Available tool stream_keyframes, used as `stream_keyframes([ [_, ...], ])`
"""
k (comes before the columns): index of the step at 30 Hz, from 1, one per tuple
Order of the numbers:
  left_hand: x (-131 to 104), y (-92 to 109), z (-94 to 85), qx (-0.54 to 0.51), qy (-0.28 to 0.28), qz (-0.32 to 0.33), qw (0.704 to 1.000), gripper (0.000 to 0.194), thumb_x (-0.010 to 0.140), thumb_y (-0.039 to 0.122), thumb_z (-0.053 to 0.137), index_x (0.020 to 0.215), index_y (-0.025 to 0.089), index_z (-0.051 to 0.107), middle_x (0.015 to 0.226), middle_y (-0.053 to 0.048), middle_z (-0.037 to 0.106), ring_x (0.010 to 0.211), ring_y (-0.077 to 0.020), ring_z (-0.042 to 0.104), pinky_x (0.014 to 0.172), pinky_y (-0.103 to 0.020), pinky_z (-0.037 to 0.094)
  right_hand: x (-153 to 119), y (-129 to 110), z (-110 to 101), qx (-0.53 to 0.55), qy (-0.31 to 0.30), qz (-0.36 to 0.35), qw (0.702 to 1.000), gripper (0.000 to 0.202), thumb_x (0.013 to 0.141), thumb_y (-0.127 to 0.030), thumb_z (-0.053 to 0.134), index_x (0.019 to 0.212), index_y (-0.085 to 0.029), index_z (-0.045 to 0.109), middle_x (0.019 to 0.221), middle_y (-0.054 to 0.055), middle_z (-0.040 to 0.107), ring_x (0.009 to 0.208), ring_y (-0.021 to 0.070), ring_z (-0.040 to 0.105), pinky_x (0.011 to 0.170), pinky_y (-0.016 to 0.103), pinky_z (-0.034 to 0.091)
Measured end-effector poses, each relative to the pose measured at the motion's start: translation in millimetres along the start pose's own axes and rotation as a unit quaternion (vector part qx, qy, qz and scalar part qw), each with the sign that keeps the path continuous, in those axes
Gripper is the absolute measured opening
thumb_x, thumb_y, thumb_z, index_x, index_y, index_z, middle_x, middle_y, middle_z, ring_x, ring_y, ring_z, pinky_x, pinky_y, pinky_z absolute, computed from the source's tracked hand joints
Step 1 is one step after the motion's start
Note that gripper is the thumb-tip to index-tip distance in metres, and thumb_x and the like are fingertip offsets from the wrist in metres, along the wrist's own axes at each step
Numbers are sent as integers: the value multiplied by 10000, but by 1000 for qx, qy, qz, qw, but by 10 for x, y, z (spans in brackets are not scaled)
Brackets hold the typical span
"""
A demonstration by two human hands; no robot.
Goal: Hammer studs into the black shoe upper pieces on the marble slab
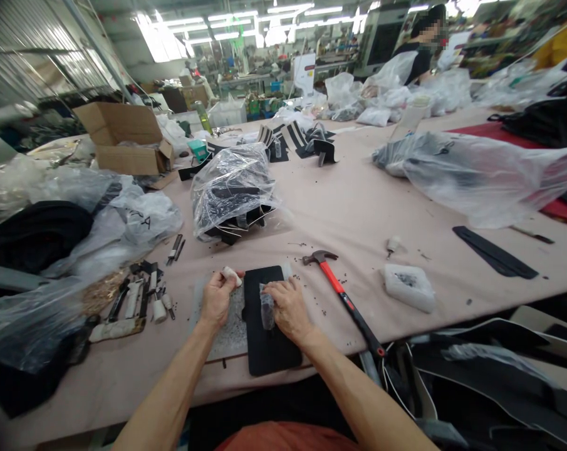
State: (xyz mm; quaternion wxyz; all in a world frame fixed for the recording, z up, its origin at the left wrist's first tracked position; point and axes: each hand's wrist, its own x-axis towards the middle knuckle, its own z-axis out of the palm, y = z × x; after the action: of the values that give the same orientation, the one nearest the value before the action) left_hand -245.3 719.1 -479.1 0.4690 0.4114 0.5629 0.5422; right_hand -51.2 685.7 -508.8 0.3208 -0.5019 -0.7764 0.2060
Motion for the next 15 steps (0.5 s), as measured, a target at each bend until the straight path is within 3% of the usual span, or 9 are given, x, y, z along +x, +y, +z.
stream_keyframes([
  [3,52,8,141,-2,-19,6,1000,390,698,510,788,854,163,699,846,-58,714,785,-182,637,738,-281,488,-61,-42,-2,-10,3,13,1000,352,899,-76,431,1088,-258,667,1200,45,700,1132,226,606,1143,503,212],
  [8,173,-92,395,-79,-29,-12,996,425,631,479,838,850,171,642,819,-49,720,814,-212,685,789,-312,527,-51,-80,29,-11,23,26,999,409,876,-29,403,1113,-241,660,1174,58,713,1155,222,603,1117,468,254],
  [12,200,-177,439,-67,-51,-14,996,481,642,452,833,960,165,616,853,-73,748,829,-226,708,801,-326,541,-59,-85,104,-11,62,16,998,387,876,-25,417,1096,-223,666,1154,67,716,1100,218,617,1082,433,309],
  [15,192,-195,429,-36,-65,5,997,392,693,410,780,953,165,618,853,-71,755,802,-209,703,779,-308,541,-49,-78,121,7,74,0,997,358,889,-27,421,1067,-215,669,1130,59,720,1073,215,621,1056,421,335],
])
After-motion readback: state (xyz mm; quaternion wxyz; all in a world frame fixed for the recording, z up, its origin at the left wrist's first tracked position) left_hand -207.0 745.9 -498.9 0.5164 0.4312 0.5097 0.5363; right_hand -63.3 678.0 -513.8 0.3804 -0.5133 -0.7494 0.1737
